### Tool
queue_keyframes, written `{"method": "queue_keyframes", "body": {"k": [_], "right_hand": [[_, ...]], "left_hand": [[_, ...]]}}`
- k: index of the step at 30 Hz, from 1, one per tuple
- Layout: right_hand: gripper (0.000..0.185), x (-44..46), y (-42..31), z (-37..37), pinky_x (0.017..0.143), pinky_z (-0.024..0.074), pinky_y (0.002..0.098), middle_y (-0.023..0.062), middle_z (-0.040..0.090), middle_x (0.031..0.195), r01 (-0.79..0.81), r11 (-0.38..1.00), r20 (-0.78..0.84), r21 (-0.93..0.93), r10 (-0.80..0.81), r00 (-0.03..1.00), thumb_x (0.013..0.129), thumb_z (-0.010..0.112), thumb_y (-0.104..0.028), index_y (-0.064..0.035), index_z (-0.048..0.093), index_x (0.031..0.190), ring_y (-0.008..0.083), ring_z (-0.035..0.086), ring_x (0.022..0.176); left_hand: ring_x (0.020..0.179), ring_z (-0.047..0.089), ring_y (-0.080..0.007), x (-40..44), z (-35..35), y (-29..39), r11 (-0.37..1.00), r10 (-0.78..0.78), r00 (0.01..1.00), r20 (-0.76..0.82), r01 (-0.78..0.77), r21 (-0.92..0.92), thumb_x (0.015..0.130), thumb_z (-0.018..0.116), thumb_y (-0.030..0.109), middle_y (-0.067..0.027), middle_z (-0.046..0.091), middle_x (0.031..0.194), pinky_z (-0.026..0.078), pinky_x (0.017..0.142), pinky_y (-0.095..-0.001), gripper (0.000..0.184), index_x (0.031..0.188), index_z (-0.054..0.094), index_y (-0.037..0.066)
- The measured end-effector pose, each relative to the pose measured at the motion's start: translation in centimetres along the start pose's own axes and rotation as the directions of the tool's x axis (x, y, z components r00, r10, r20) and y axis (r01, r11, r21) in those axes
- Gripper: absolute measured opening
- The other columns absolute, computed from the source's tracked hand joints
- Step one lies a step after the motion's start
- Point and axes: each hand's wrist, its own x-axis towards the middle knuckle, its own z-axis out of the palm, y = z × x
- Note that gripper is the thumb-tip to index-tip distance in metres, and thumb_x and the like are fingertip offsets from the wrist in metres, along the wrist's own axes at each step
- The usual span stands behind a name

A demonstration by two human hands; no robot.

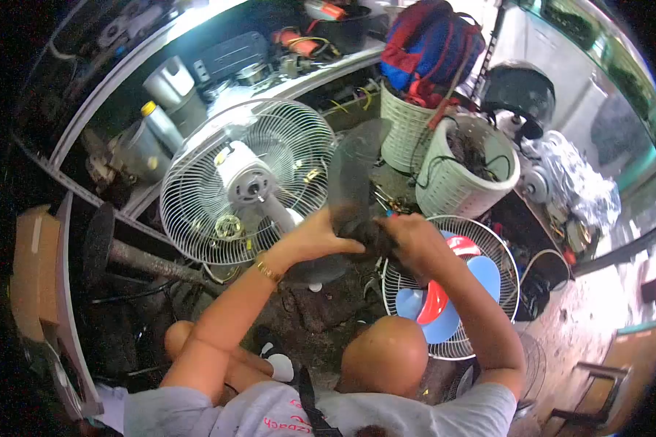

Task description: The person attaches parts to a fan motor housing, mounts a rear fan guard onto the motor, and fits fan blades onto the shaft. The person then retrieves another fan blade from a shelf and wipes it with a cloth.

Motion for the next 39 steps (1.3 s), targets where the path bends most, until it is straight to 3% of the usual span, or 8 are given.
{"method": "queue_keyframes", "body": {"k": [2,11,15,19,21,23,32,39], "right_hand": [[0.045,0.3,-1.3,-0.9,0.071,0.0431,0.0418,0.0158,0.058,0.085,0.049,0.999,0.043,-0.006,-0.049,0.998,0.064,0.062,-0.002,-0.0062,0.054,0.108,0.0356,0.055,0.081],[0.025,-3.6,5.0,2.6,0.071,0.0432,0.042,0.0147,0.06,0.089,-0.045,0.983,0.03,0.177,0.04,0.999,0.067,0.059,-0.009,-0.0055,0.056,0.092,0.038,0.054,0.085],[0.039,-9.9,12.1,3.8,0.085,0.0429,0.0385,0.0164,0.058,0.101,-0.429,0.867,0.007,0.253,0.442,0.897,0.072,0.055,0.001,-0.0038,0.048,0.11,0.0324,0.056,0.098],[0.038,-9.2,13.1,4.8,0.084,0.0467,0.0359,0.0137,0.055,0.109,0.073,0.402,-0.328,0.913,0.614,0.718,0.084,0.049,-0.017,-0.0033,0.042,0.119,0.027,0.056,0.096],[0.044,-5.6,11.3,5.0,0.076,0.0511,0.0369,0.013,0.056,0.107,0.313,0.287,-0.41,0.905,0.783,0.467,0.092,0.04,-0.039,-0.0041,0.044,0.118,0.0249,0.057,0.091],[0.048,-3.1,10.0,7.9,0.082,0.0476,0.0419,0.0125,0.057,0.105,0.465,-0.359,-0.049,0.81,0.748,0.662,0.091,0.039,-0.045,-0.0053,0.049,0.115,0.0278,0.056,0.093],[0.05,4.6,3.9,8.3,0.073,0.0475,0.0329,0.0082,0.059,0.095,-0.03,0.196,-0.135,0.98,0.772,0.621,0.084,0.058,-0.041,-0.0018,0.049,0.114,0.0197,0.058,0.08],[0.051,5.1,4.9,2.5,0.059,0.0475,0.031,0.0038,0.06,0.082,0.194,-0.068,-0.005,0.979,0.935,0.356,0.081,0.057,-0.051,-0.0041,0.057,0.101,0.0172,0.056,0.064]], "left_hand": [[0.089,0.055,-0.0167,-0.3,0.5,0.0,0.531,0.067,0.826,0.56,0.446,-0.72,0.069,0.073,0.012,-0.0058,0.059,0.097,0.043,0.082,-0.0302,0.044,0.107,0.055,0.002],[0.087,0.056,-0.0133,-2.8,-0.7,1.1,0.755,-0.064,0.935,0.35,0.275,-0.596,0.073,0.071,0.017,-0.0086,0.061,0.097,0.045,0.078,-0.0264,0.043,0.108,0.054,-0.001],[0.094,0.058,-0.0176,-1.5,-2.8,-1.5,0.184,-0.264,0.899,0.351,0.404,-0.896,0.08,0.064,0.01,-0.0089,0.058,0.107,0.049,0.083,-0.0303,0.04,0.116,0.048,0.002],[0.093,0.06,-0.0203,-0.4,2.3,-2.7,-0.283,-0.288,0.84,0.46,0.385,-0.879,0.083,0.061,0.011,-0.0097,0.059,0.106,0.05,0.081,-0.0342,0.036,0.116,0.049,0.002],[0.093,0.059,-0.0215,0.0,3.8,-0.5,-0.299,-0.215,0.886,0.41,0.34,-0.892,0.082,0.062,0.012,-0.0106,0.059,0.105,0.049,0.082,-0.0351,0.038,0.116,0.049,0.001],[0.097,0.058,-0.0211,0.1,5.5,0.6,-0.24,-0.221,0.925,0.308,0.255,-0.937,0.081,0.063,0.01,-0.0108,0.058,0.107,0.048,0.085,-0.0343,0.041,0.118,0.047,0.003],[0.099,0.051,-0.0137,0.4,5.2,1.5,-0.021,-0.218,0.933,0.285,0.288,-0.957,0.079,0.062,0.005,-0.0065,0.052,0.109,0.042,0.088,-0.0264,0.048,0.122,0.04,0.008],[0.101,0.047,-0.0151,-2.2,6.1,2.4,0.345,-0.209,0.975,0.081,0.151,-0.926,0.076,0.064,0.007,-0.0063,0.046,0.111,0.038,0.09,-0.0283,0.048,0.119,0.042,0.005]]}}
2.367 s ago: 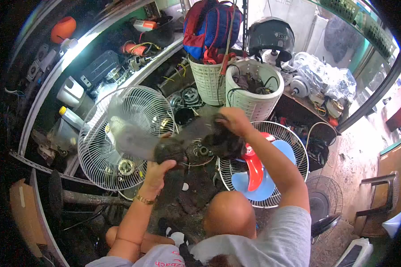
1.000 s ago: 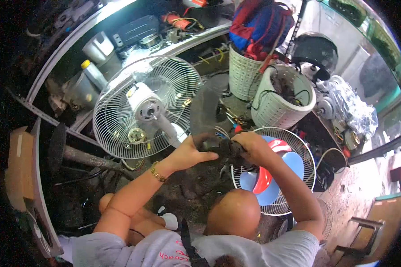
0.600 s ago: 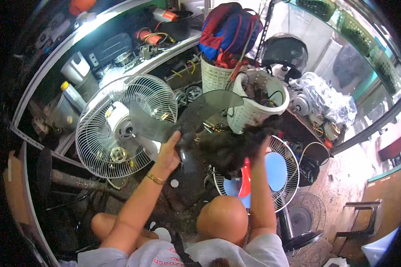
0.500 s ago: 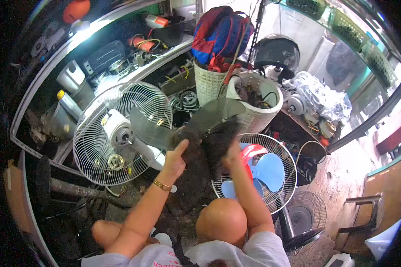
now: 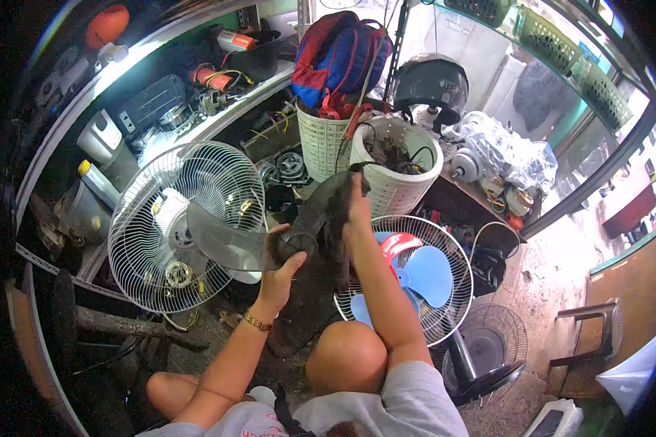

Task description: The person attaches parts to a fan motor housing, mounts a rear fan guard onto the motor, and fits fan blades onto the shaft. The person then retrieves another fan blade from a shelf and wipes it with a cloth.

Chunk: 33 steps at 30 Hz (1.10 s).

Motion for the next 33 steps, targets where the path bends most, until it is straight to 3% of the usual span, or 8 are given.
{"method": "queue_keyframes", "body": {"k": [6,11,13,14,19,29,32,33], "right_hand": [[0.062,8.8,0.0,-5.5,0.079,0.0468,0.0455,0.0157,0.059,0.092,0.258,0.966,-0.276,-0.019,-0.253,0.927,0.084,0.045,-0.058,-0.0007,0.053,0.106,0.0317,0.059,0.083],[0.044,0.8,-5.9,-4.1,0.083,0.0439,0.0367,0.0113,0.056,0.1,0.076,0.995,0.447,-0.063,-0.04,0.894,0.093,0.034,-0.042,-0.0059,0.047,0.113,0.0269,0.053,0.093],[0.028,-1.9,-0.6,0.0,0.094,0.0331,0.0375,0.0123,0.058,0.097,0.676,0.346,0.477,-0.65,-0.506,0.718,0.087,0.046,-0.028,-0.0064,0.055,0.103,0.0259,0.049,0.101],[0.025,-4.9,-1.5,2.3,0.091,0.0339,0.039,0.0126,0.058,0.096,0.805,-0.381,0.851,-0.455,-0.451,0.267,0.08,0.056,-0.021,-0.0076,0.058,0.101,0.0296,0.049,0.099],[0.029,-0.1,-1.3,1.2,0.057,0.0408,0.0461,0.0202,0.055,0.066,0.743,0.0,0.585,-0.669,-0.618,0.526,0.084,0.053,-0.03,-0.0029,0.058,0.075,0.042,0.053,0.065],[0.05,7.4,6.5,-8.8,0.065,0.0393,0.0518,0.0292,0.057,0.077,0.541,0.23,0.348,-0.809,-0.553,0.757,0.089,0.037,-0.044,-0.0001,0.06,0.09,0.0491,0.052,0.072],[0.053,8.1,8.4,-13.2,0.073,0.0421,0.0499,0.0276,0.06,0.083,0.506,0.121,0.384,-0.854,-0.509,0.77,0.089,0.034,-0.049,-0.0033,0.057,0.104,0.046,0.056,0.076],[0.058,6.8,7.7,-13.6,0.084,0.04,0.0445,0.0259,0.058,0.098,0.28,0.666,0.175,-0.691,-0.222,0.959,0.088,0.031,-0.055,-0.0088,0.053,0.114,0.0339,0.056,0.092]], "left_hand": [[0.103,0.046,-0.0162,-1.0,-0.9,2.1,0.991,0.086,0.996,-0.017,-0.084,0.104,0.074,0.063,0.004,-0.0076,0.046,0.111,0.037,0.092,-0.0286,0.047,0.117,0.043,0.004],[0.1,0.048,-0.0153,-0.6,-3.0,2.1,0.972,0.003,1.0,-0.003,-0.002,0.236,0.072,0.06,-0.002,-0.0062,0.049,0.11,0.04,0.088,-0.0287,0.046,0.115,0.044,0.004],[0.099,0.049,-0.0149,0.2,-0.8,1.3,0.989,0.016,1.0,0.019,-0.018,0.144,0.072,0.06,-0.003,-0.006,0.05,0.108,0.04,0.087,-0.0282,0.045,0.114,0.045,0.004],[0.098,0.049,-0.0144,0.5,-0.2,1.0,0.999,0.032,0.999,0.025,-0.033,0.039,0.072,0.06,-0.003,-0.0057,0.05,0.107,0.041,0.085,-0.0277,0.045,0.114,0.046,0.004],[0.093,0.049,-0.0125,-0.9,0.4,2.4,0.998,0.064,0.996,-0.055,-0.064,-0.001,0.071,0.062,-0.002,-0.0034,0.049,0.102,0.041,0.084,-0.0254,0.041,0.11,0.047,0.004],[0.095,0.051,-0.0162,-2.5,-1.6,-0.1,0.986,0.109,0.99,-0.089,-0.096,0.136,0.073,0.059,0.0,-0.0061,0.049,0.104,0.041,0.087,-0.0271,0.037,0.108,0.046,0.005],[0.101,0.047,-0.0166,0.6,-2.1,2.6,0.927,-0.042,0.985,-0.169,-0.025,-0.375,0.076,0.057,0.002,-0.0071,0.049,0.105,0.037,0.091,-0.0307,0.038,0.111,0.043,0.006],[0.103,0.048,-0.0165,2.5,-2.9,1.8,0.981,0.151,0.967,-0.203,-0.172,-0.086,0.076,0.059,0.004,-0.0072,0.048,0.107,0.038,0.092,-0.032,0.042,0.114,0.042,0.009]]}}
